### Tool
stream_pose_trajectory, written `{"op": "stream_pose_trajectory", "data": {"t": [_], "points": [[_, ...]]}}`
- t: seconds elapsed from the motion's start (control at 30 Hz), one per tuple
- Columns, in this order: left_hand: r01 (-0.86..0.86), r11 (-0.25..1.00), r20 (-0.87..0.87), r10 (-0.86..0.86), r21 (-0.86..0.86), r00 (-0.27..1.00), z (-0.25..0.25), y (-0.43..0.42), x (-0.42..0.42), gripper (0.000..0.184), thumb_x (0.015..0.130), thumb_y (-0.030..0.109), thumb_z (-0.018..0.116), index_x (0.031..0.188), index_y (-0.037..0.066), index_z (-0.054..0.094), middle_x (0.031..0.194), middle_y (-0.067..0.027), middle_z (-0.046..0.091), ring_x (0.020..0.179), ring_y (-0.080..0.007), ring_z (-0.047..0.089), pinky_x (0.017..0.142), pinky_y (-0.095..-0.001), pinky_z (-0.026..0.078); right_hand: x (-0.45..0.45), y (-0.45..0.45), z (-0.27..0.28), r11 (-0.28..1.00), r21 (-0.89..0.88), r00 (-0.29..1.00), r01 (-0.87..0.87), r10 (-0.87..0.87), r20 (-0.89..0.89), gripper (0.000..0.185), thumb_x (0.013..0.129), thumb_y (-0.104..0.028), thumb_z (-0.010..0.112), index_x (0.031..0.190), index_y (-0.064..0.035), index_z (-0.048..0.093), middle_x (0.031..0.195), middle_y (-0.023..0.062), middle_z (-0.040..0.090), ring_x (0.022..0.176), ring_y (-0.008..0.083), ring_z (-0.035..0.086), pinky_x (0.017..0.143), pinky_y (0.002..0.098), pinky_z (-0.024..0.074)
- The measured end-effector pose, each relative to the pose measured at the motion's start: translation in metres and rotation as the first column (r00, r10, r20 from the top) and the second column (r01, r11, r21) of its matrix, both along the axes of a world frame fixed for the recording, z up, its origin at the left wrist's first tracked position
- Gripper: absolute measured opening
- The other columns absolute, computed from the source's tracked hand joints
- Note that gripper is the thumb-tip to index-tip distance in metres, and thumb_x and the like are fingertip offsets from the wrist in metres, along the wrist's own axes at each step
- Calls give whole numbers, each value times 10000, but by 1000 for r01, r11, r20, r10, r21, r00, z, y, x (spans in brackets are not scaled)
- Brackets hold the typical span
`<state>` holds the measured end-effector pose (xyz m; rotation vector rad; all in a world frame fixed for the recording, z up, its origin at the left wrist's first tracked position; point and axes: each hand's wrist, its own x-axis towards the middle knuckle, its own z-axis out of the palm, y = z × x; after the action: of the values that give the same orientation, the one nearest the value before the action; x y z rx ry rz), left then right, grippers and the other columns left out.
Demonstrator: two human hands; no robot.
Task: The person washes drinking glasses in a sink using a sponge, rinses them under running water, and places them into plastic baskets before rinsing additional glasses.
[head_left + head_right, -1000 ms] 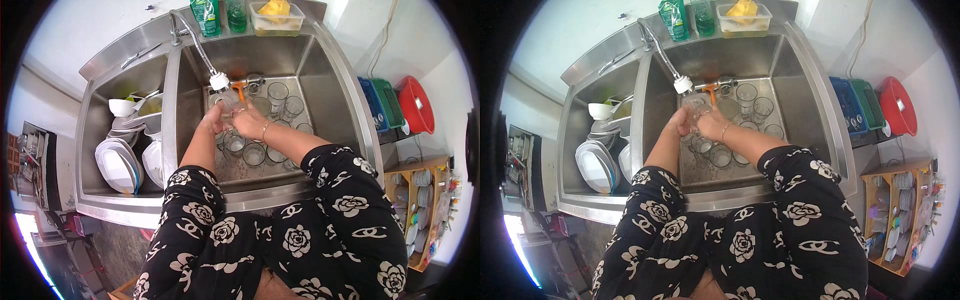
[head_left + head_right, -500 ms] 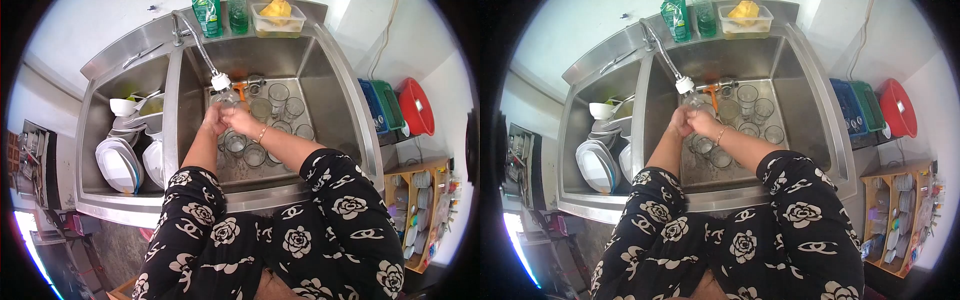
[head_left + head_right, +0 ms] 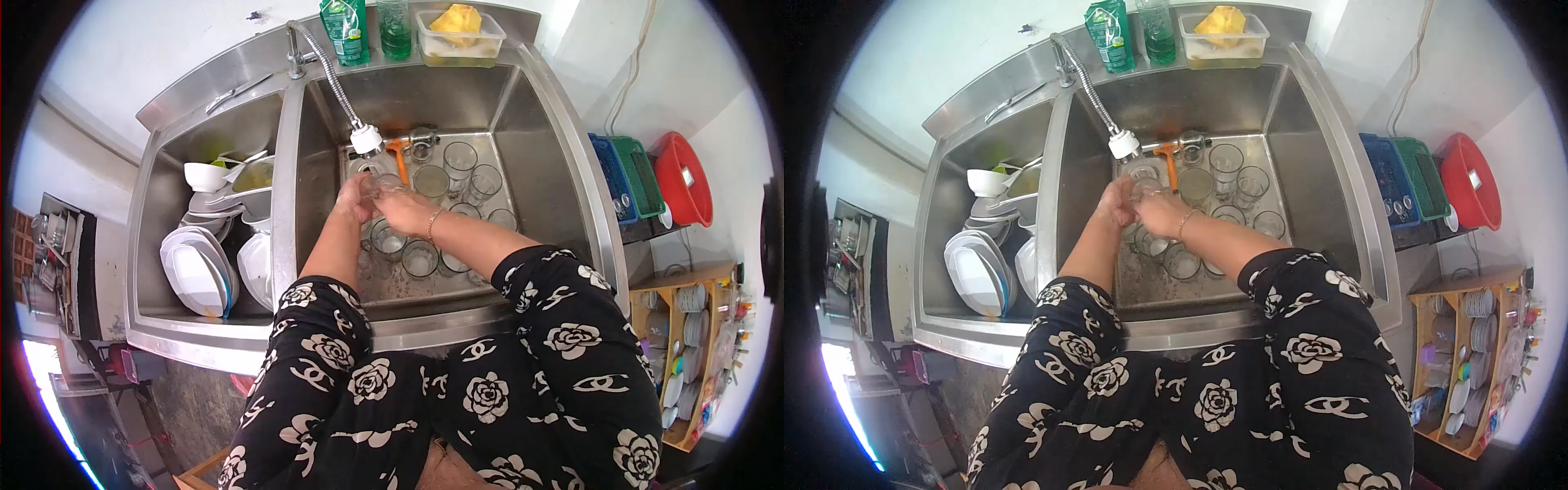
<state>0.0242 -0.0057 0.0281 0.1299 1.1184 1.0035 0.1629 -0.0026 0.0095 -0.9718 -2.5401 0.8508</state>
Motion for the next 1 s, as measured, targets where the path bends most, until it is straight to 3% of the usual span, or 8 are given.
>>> {"op": "stream_pose_trajectory", "data": {"t": [0.07,0.27,0.37,0.43,0.53,0.77,0.93,1.0], "points": [[21,997,-20,-20,68,1000,-23,4,-2,368,904,339,443,1099,38,524,977,-156,613,883,-308,613,786,-480,501,4,0,15,995,91,906,-48,5,423,280,869,-188,511,1103,-57,588,1095,165,628,981,317,613,851,379,492],[-22,995,-9,22,96,1000,-43,18,-10,337,900,353,442,1019,60,558,894,-98,633,801,-298,614,716,-495,499,-12,0,45,692,-722,927,27,-287,-240,210,818,-134,548,992,-86,654,986,189,639,895,312,627,783,408,490],[100,994,-85,-96,48,992,-20,4,-3,351,908,360,425,1043,64,556,890,-96,637,799,-294,616,699,-481,503,5,4,28,990,-8,955,-142,139,262,160,799,-122,593,928,-74,673,864,155,665,818,266,646,683,384,514],[228,968,-174,-243,-103,954,1,-7,1,371,909,372,428,1070,64,555,899,-103,642,803,-289,619,696,-476,501,13,8,48,955,-280,981,-98,141,136,128,789,-154,645,874,-67,685,803,79,669,791,199,650,634,321,547],[427,901,-119,-417,75,901,12,-12,-5,470,909,464,435,1159,78,531,1026,-121,630,882,-255,625,678,-415,510,28,22,68,560,-826,971,-66,-156,-183,267,813,-270,677,803,-4,655,757,104,654,732,207,659,637,327,566],[460,827,13,-490,323,872,35,-16,6,558,855,519,520,1142,41,539,940,-130,646,759,-259,637,670,-409,525,44,34,76,218,-964,880,-154,-413,-234,466,840,-473,631,754,-15,622,657,93,606,565,224,621,508,357,524],[227,960,-34,-225,166,974,-15,3,1,443,874,431,523,1116,61,547,978,-138,642,814,-268,638,712,-438,532,4,61,-16,457,-816,555,355,-805,-209,457,913,-453,504,724,-48,597,634,125,602,679,267,657,546,403,502],[81,983,3,-83,166,997,-31,13,3,389,894,394,506,1101,69,552,987,-126,647,842,-263,637,730,-427,529,-14,45,-12,718,-324,660,616,-695,-285,432,902,-414,514,906,8,605,750,192,623,811,381,633,688,483,488]]}}
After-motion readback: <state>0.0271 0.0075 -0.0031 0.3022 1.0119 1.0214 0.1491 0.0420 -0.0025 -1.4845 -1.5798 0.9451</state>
